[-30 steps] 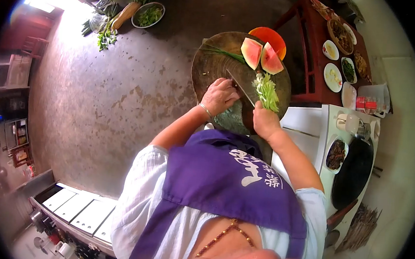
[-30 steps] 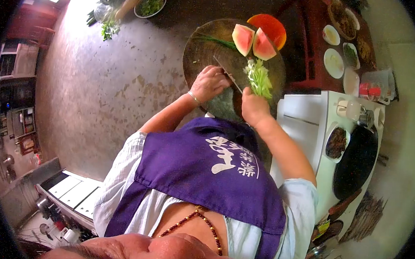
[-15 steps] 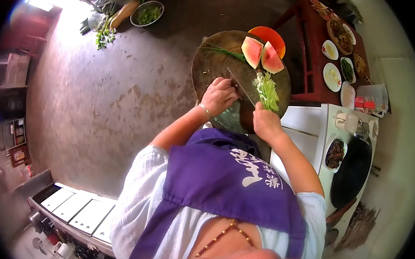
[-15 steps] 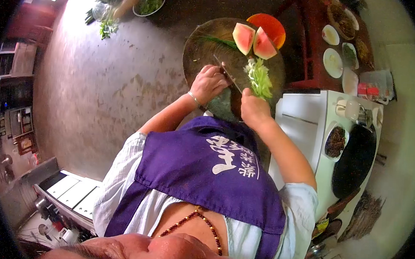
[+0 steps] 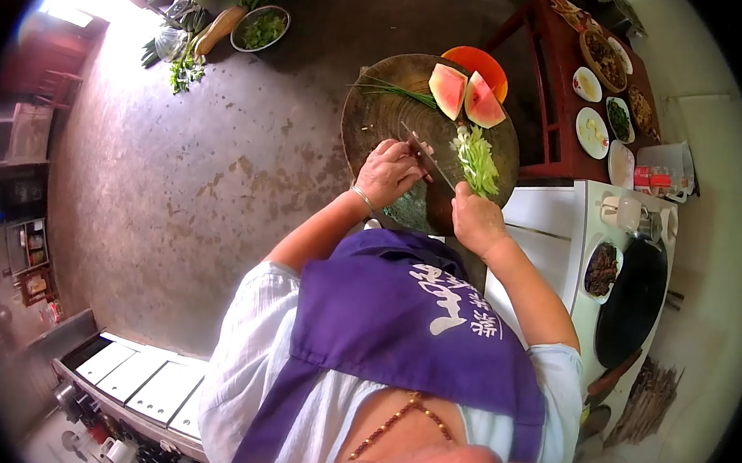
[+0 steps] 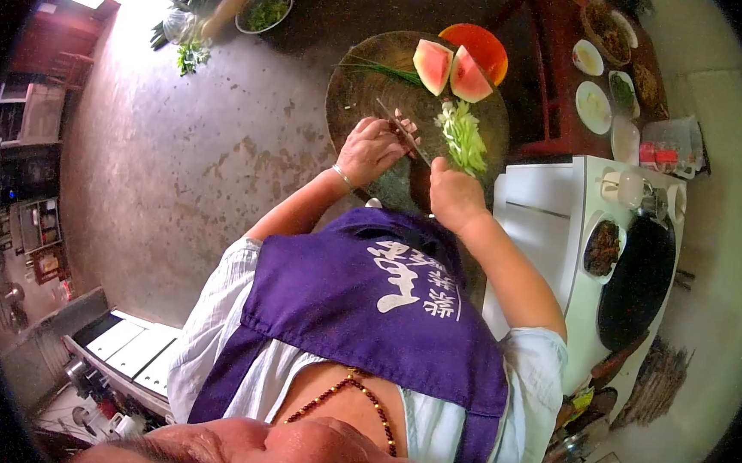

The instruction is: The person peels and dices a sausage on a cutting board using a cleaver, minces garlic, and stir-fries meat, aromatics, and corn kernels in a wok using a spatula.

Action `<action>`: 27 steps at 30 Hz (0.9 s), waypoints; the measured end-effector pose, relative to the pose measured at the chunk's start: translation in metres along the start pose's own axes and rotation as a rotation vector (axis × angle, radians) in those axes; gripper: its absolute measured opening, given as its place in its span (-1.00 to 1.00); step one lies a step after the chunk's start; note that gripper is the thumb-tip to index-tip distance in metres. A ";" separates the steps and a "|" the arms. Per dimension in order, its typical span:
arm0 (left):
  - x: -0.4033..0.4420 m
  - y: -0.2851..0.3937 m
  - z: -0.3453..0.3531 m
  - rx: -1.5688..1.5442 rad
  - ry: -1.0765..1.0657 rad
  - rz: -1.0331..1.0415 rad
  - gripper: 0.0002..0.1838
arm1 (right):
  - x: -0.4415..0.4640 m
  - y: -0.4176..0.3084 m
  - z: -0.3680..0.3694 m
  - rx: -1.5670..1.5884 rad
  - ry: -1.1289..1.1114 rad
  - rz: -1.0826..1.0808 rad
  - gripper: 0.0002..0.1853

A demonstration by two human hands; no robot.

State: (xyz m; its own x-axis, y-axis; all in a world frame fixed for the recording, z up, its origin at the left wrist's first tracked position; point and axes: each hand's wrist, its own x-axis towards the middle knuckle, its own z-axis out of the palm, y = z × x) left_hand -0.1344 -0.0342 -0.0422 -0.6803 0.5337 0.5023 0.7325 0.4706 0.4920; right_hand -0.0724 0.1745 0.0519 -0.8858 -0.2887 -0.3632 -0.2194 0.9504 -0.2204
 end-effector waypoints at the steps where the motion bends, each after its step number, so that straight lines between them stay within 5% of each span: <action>1: 0.000 -0.001 0.001 0.012 -0.005 -0.010 -0.84 | 0.003 0.000 0.003 0.022 0.001 0.014 -0.84; 12: -0.002 0.008 -0.002 -0.065 0.100 -0.088 -0.90 | 0.010 0.002 0.036 0.101 0.200 0.005 -0.80; 20: -0.005 0.003 0.000 -0.017 0.107 -0.012 -0.92 | 0.002 -0.007 0.007 0.060 -0.042 0.033 -0.85; 27: -0.011 0.007 -0.003 -0.013 0.050 -0.073 -0.91 | 0.009 0.000 0.046 0.121 0.177 0.003 -0.78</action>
State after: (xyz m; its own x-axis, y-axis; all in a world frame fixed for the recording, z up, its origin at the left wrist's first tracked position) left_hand -0.1219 -0.0385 -0.0421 -0.7329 0.4622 0.4993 0.6804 0.4977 0.5379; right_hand -0.0617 0.1670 0.0074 -0.9469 -0.2507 -0.2015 -0.1751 0.9273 -0.3309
